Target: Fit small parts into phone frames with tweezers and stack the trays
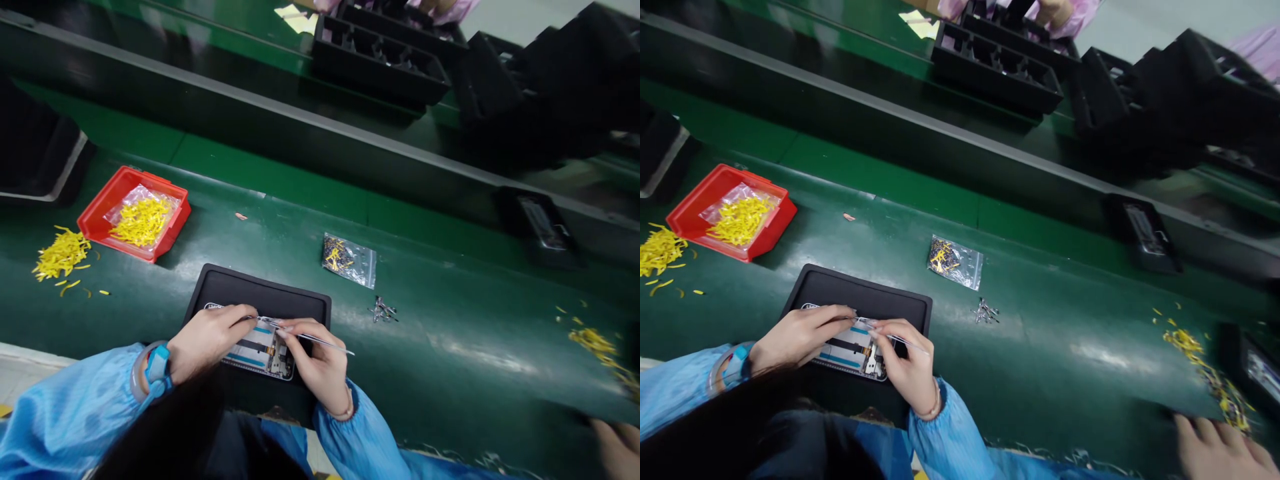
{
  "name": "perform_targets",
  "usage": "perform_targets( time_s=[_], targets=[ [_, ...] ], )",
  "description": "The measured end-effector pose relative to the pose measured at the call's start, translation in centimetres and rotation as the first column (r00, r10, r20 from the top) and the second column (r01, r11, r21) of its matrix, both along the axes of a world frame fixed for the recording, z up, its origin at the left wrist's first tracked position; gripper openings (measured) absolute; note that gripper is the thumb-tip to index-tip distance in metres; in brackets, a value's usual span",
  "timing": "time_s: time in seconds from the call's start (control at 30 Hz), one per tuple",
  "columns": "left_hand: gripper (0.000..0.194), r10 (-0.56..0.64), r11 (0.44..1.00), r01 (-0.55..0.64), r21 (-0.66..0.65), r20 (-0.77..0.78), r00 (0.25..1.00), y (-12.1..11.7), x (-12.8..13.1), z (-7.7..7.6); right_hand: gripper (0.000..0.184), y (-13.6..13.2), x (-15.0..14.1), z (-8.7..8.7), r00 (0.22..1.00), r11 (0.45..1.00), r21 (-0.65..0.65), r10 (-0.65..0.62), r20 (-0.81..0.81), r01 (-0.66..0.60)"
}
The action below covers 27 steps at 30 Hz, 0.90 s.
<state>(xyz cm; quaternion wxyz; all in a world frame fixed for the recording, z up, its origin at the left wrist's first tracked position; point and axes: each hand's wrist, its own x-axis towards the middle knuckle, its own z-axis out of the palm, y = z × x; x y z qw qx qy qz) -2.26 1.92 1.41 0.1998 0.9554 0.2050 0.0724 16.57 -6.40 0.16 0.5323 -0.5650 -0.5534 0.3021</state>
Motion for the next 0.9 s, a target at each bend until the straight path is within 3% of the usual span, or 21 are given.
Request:
perform_targets(
  time_s=[0.53, 0.9],
  targets=[
    [0.036, -0.032, 0.999, 0.034, 0.011, -0.131, 0.991, 0.0, 0.1, 0.4, 0.023, 1.0, -0.2, 1.0, 0.992, 0.994, 0.061, 0.086, 0.092, -0.092],
    [0.034, -0.003, 1.0, 0.001, -0.027, -0.064, 0.998, 0.1, 0.0, 0.2, 0.016, 0.9, -0.6, 0.3, 1.0, 0.999, -0.043, 0.007, -0.021, -0.008]
  ],
)
